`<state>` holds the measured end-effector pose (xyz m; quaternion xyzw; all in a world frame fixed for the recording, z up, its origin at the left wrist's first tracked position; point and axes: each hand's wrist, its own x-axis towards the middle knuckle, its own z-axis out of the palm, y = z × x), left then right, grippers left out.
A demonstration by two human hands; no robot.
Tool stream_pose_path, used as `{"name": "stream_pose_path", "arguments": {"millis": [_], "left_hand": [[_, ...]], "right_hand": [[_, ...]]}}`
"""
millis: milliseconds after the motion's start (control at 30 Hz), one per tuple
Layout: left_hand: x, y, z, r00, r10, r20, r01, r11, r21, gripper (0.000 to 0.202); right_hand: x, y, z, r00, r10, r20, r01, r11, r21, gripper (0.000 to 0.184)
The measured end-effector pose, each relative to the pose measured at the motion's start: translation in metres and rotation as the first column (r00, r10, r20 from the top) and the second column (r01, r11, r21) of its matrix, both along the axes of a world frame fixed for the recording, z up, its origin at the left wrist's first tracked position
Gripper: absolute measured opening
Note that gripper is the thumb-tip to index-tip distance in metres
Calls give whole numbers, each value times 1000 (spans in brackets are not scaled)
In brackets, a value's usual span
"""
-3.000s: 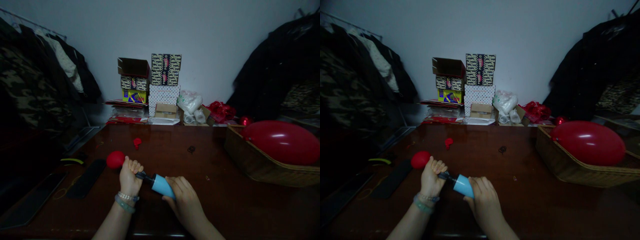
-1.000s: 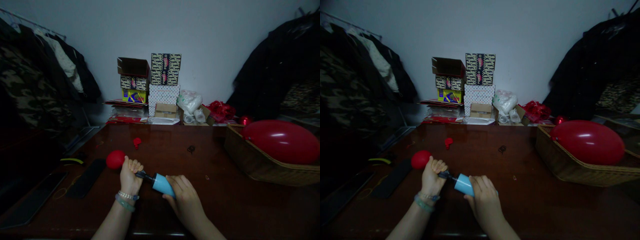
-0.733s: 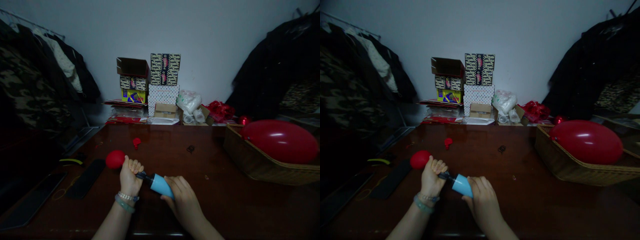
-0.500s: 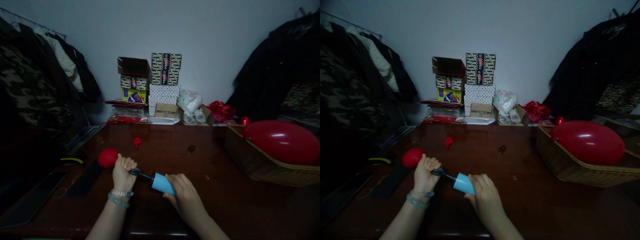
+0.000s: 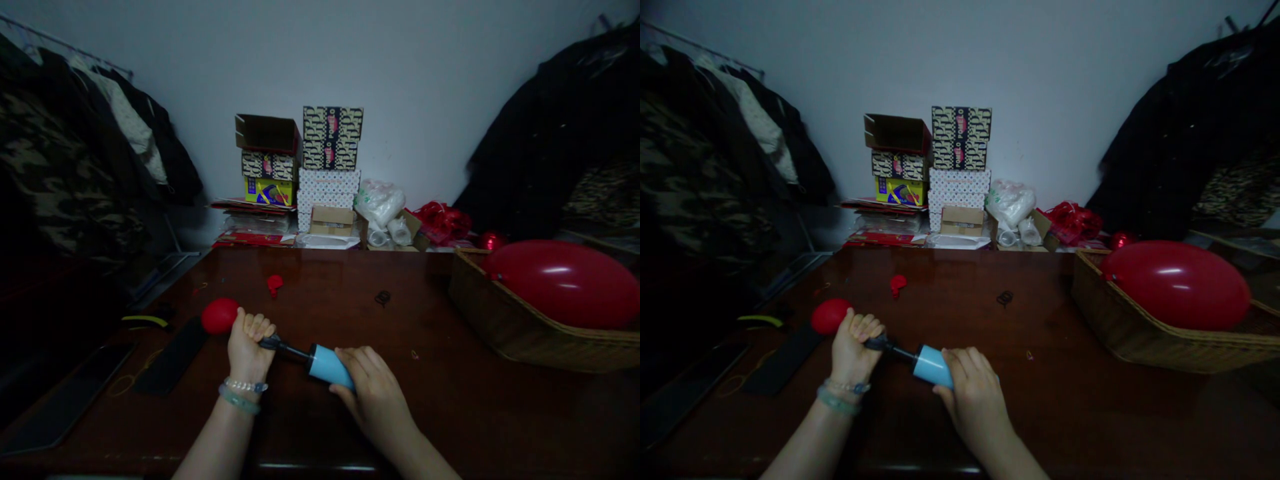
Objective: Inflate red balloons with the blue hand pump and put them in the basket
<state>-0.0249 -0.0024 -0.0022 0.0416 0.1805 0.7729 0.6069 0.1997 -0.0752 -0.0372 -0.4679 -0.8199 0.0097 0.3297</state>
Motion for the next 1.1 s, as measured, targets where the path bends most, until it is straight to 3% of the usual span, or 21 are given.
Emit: {"name": "stream_pose_path", "arguments": {"millis": [333,700,867,1100], "left_hand": [[32,-7,-6,996,-60,-66,57,997,-49,48],[-6,-2,13,998,41,-48,-43,998,-46,45],[-17,3,9,997,70,-30,-71,997,-34,45],[-5,3,-3,999,29,-30,-30,999,-26,46]], "right_hand": [[-11,-6,0,999,-36,-34,34,999,-42,51],[8,6,7,994,102,25,-101,993,-57,53],[16,11,8,994,99,49,-94,990,-103,53],[13,8,2,997,53,54,-51,998,-31,49]]}}
